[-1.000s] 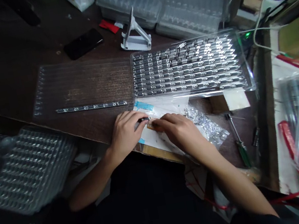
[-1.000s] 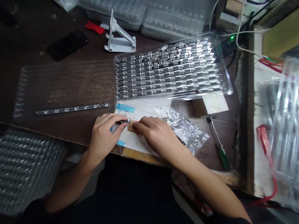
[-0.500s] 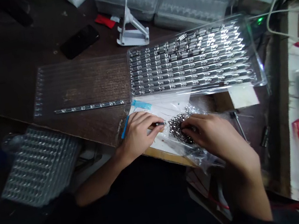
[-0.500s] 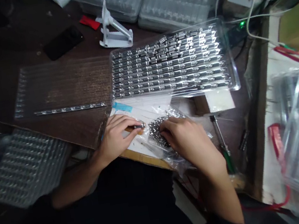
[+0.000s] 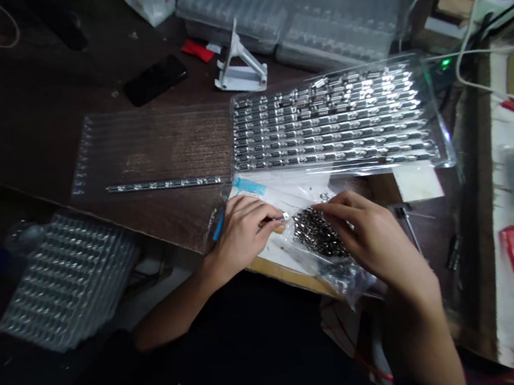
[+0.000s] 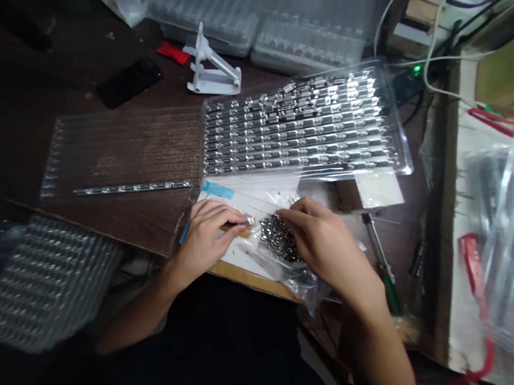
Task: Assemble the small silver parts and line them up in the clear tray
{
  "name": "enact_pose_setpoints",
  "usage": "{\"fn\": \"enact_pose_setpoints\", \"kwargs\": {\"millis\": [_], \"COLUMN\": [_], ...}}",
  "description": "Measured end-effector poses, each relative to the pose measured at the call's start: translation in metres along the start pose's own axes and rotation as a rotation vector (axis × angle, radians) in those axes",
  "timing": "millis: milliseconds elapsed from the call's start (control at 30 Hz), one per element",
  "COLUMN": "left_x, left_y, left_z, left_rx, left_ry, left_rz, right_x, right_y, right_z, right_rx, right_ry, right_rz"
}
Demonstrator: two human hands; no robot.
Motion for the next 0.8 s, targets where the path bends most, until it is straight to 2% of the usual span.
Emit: {"fn": "enact_pose_setpoints", "kwargs": {"millis": [133,200,300,367,467,567,800], "left_x": [-0.001,0.003,0.017,0.031,0.05,0.064,0.085], "left_y": [0.002,0.001,-0.009,-0.021,-0.043,-0.059,-0.073], "left_z": [-0.002,-0.003,-0.003,0.0,0.005,0.006,-0.003], "left_rx": [0.014,0.014,0.017,0.026,0.032,0.028,0.088], "left_ry": [0.022,0.081,0.221,0.27,0.241,0.178,0.195], "left_rz": [-0.005,-0.006,0.006,0.052,0.14,0.2,0.326], "right_x": [-0.011,-0.017,-0.027,-0.033,-0.043,-0.054,-0.056], "right_y": [-0.002,-0.006,-0.016,-0.024,-0.031,-0.033,-0.04], "right_z": [0.006,0.01,0.016,0.02,0.026,0.028,0.025], "right_rx": [0.003,0.018,0.039,0.067,0.142,0.191,0.249], "right_ry": [0.05,0.07,0.091,0.086,0.023,-0.002,-0.05], "right_rz": [-0.034,-0.019,0.047,0.095,0.145,0.098,-0.2]}}
Point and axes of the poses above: each hand's wrist, its own z-axis towards the middle knuckle, its own x-axis out of the back of the hand, y = z × x, the point moved 1 cm from there along z, towards the middle knuckle, and after that the axes turned 2 degrees about -x, right-handed, at the moved point
